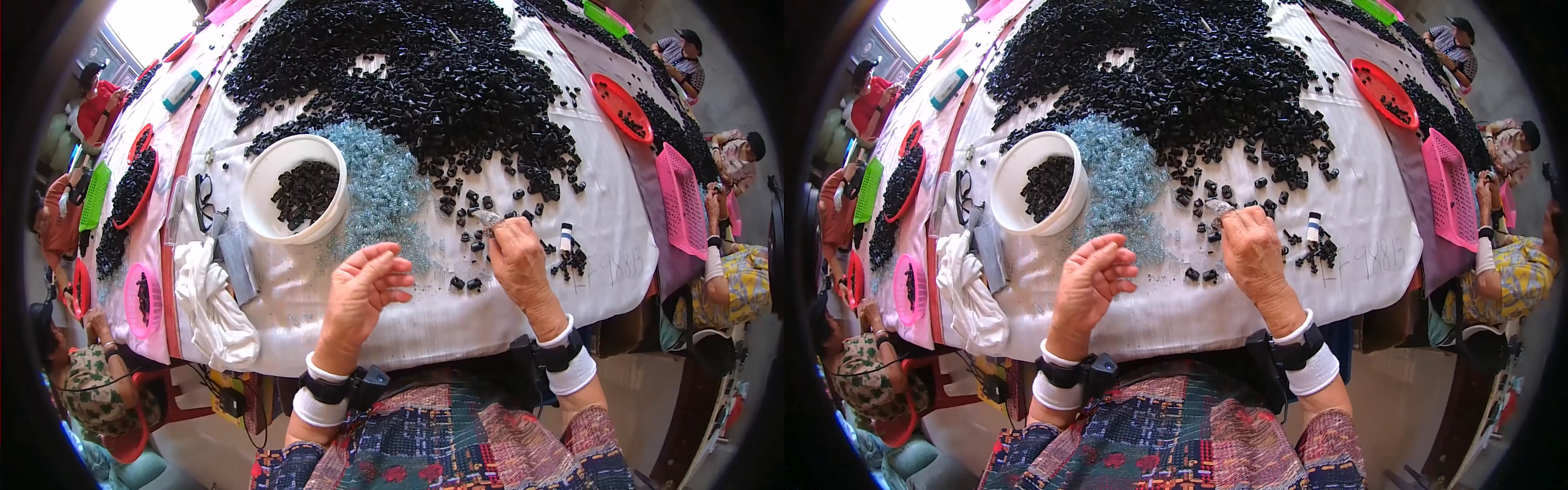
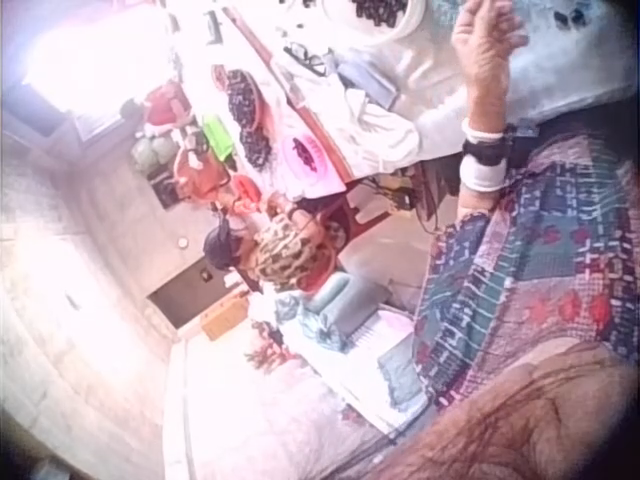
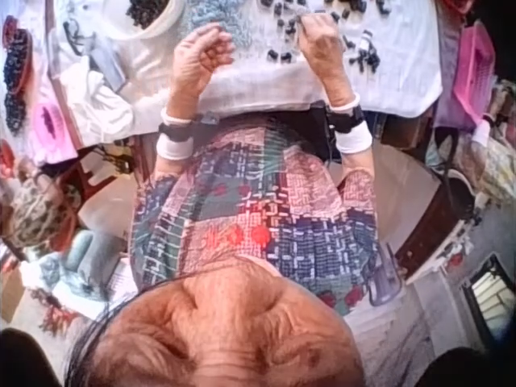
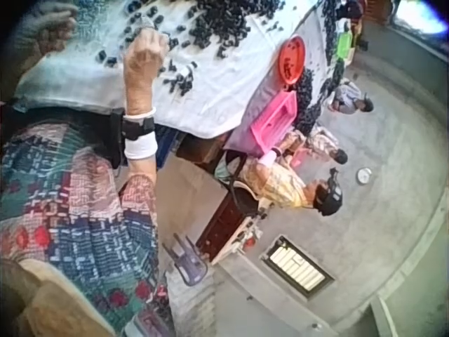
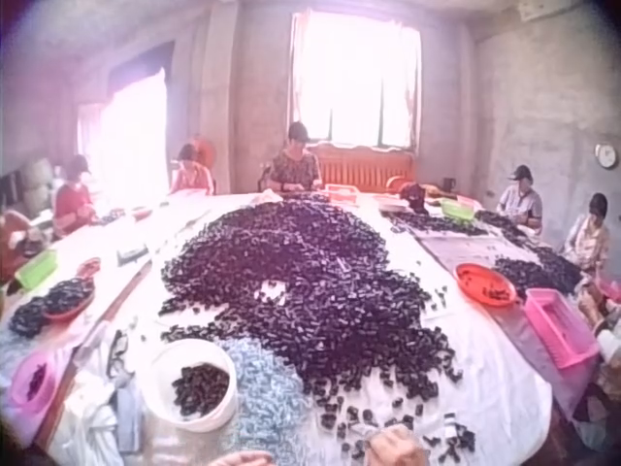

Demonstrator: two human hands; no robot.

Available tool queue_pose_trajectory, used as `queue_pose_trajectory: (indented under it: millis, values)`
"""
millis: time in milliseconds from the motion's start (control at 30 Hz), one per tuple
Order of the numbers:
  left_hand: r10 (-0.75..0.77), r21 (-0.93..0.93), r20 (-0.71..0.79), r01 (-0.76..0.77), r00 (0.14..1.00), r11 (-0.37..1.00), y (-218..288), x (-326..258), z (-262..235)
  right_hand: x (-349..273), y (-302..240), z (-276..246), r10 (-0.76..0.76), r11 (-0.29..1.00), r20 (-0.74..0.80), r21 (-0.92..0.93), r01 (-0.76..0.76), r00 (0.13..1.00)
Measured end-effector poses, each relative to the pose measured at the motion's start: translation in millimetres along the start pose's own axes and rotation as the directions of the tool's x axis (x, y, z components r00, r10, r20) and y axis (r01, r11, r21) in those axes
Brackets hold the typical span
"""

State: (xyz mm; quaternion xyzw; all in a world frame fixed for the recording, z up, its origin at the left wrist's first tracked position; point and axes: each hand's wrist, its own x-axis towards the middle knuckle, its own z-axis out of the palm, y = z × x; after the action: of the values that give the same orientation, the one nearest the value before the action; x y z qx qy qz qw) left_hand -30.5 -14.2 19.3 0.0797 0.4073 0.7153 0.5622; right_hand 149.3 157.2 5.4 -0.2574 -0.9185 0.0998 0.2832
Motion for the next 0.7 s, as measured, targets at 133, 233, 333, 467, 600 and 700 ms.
queue_pose_trajectory:
  millis: [133,233,333,467,600,700]
  values:
    - [-0.115,0.039,0.016,0.114,0.993,0.993,-14,-5,3,8,-3,9,-0.043,0.997,0.031,-0.065,0.045,0.999]
    - [-0.166,0.069,0.023,0.164,0.986,0.984,-19,-7,3,11,-11,18,-0.023,0.987,0.064,-0.156,0.032,0.998]
    - [-0.198,0.097,0.023,0.195,0.98,0.976,-23,-10,6,9,-11,27,0.001,0.973,0.097,-0.229,0.021,0.995]
    - [-0.225,0.134,0.029,0.219,0.974,0.966,-27,-10,7,2,-11,29,-0.01,0.972,0.086,-0.231,0.03,0.996]
    - [-0.233,0.114,0.022,0.229,0.972,0.967,-28,-9,5,-1,-14,19,-0.04,0.978,0.132,-0.2,0.066,0.99]
    - [-0.238,0.133,0.023,0.233,0.971,0.963,-32,-7,6,-4,-10,16,-0.053,0.985,0.113,-0.157,0.071,0.992]
